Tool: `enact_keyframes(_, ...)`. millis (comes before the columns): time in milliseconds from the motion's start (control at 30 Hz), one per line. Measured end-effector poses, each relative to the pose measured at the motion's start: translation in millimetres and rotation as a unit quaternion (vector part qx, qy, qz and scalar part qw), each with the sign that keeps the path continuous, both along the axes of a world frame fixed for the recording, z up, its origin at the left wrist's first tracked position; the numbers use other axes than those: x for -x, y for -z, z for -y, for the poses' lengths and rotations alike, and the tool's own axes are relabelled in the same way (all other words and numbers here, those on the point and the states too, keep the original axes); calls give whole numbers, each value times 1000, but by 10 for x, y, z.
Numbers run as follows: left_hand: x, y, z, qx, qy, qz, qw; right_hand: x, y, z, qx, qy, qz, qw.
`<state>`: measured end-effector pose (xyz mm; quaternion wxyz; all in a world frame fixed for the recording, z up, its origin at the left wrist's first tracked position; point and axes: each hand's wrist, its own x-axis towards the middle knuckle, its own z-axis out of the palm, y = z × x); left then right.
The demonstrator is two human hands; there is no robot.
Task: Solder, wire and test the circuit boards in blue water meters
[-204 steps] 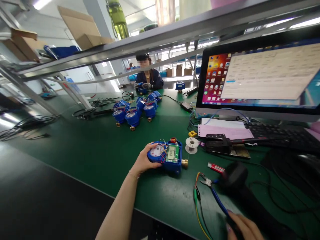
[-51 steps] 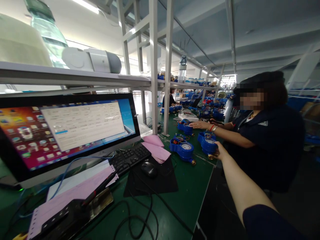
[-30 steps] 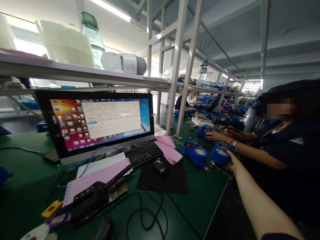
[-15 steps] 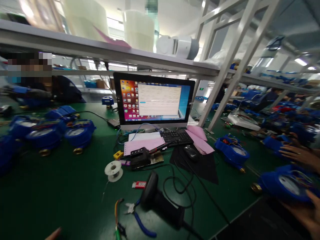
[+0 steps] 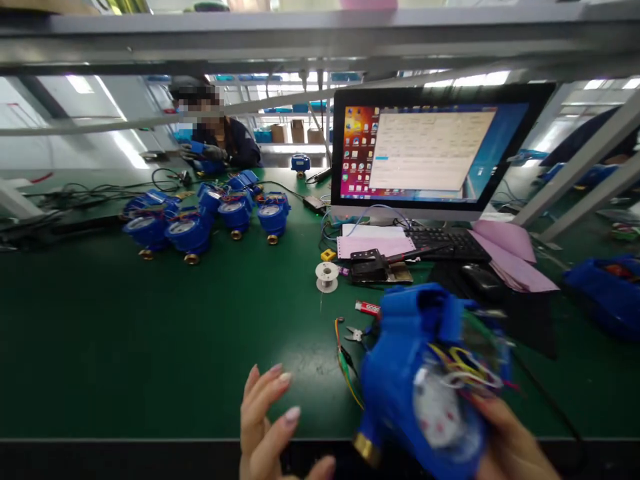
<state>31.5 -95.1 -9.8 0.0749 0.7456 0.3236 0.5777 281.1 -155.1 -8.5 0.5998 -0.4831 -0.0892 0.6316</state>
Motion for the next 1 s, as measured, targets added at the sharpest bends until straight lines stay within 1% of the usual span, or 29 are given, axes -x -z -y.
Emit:
enact_keyframes(33, 11, -57, 55, 3, 7, -23, 1000, 286, -44, -107, 3, 7, -23, 1000)
enact_keyframes(67, 31, -96, 93, 23, 5, -46, 999, 568, -85, -231, -7, 10, -51, 999)
enact_keyframes(100, 58, -115, 114, 57, -11, -67, 996, 837, -118, -357, -32, -1, -79, 996)
enact_keyframes(133, 91, -116, 114, 103, -38, -84, 990, 1084, -140, -475, -61, -14, -101, 993)
enact_keyframes(200, 171, -76, 57, 186, -113, -81, 973, 1494, -134, -647, -102, -10, -117, 988)
enact_keyframes(233, 217, -44, 2, 208, -149, -64, 965, 1651, -105, -696, -116, -8, -117, 986)
enact_keyframes(267, 266, -8, -66, 221, -171, -43, 959, 1778, -59, -723, -127, -6, -116, 985)
enact_keyframes(300, 316, 25, -143, 231, -178, -19, 956, 1877, 0, -732, -135, -6, -114, 984)
enact_keyframes(333, 365, 54, -227, 243, -173, 10, 954, 1949, 69, -730, -141, -9, -110, 984)
enact_keyframes(433, 491, 112, -484, 287, -118, 81, 947, 2017, 277, -689, -138, -34, -71, 987)
enact_keyframes(467, 522, 126, -563, 301, -95, 106, 943, 1984, 323, -665, -130, -55, -37, 989)
enact_keyframes(500, 547, 140, -635, 313, -72, 135, 937, 1919, 344, -633, -125, -93, 11, 988)
enact_keyframes(533, 566, 156, -699, 323, -47, 163, 931, 1821, 338, -592, -125, -152, 68, 978)
enact_keyframes(567, 578, 173, -752, 334, -22, 189, 923, 1689, 305, -543, -132, -222, 141, 956)
enact_keyframes(600, 586, 192, -795, 342, 3, 214, 915, 1524, 251, -487, -156, -307, 215, 914)
enact_keyframes(633, 587, 211, -828, 348, 23, 233, 908, 1330, 183, -429, -180, -385, 291, 857)
enact_keyframes(667, 582, 227, -850, 351, 39, 245, 903, 1113, 115, -375, -209, -389, 388, 809)
enact_keyframes(700, 571, 240, -864, 354, 50, 252, 899, 879, 58, -331, -252, -331, 483, 771)
enact_keyframes(733, 555, 249, -869, 355, 54, 255, 898, 637, 22, -301, -266, -230, 590, 727)
enact_keyframes(767, 534, 253, -867, 356, 56, 256, 897, 398, 16, -287, -262, -134, 682, 670)
enact_keyframes(800, 509, 253, -859, 357, 56, 255, 897, 171, 40, -290, -232, -72, 755, 609)
enact_keyframes(833, 482, 250, -846, 357, 55, 252, 898, -33, 92, -306, -192, -48, 806, 558)
enact_keyframes(867, 453, 246, -830, 356, 53, 250, 899, -205, 166, -330, -154, -55, 835, 525)
enact_keyframes(900, 423, 241, -810, 355, 51, 250, 900, -339, 251, -358, -121, -87, 847, 510)
enact_keyframes(933, 393, 235, -789, 352, 51, 251, 900, -435, 337, -385, -97, -114, 850, 505)
enact_keyframes(1000, 336, 226, -750, 351, 54, 253, 900, -519, 469, -417, -69, -153, 842, 512)
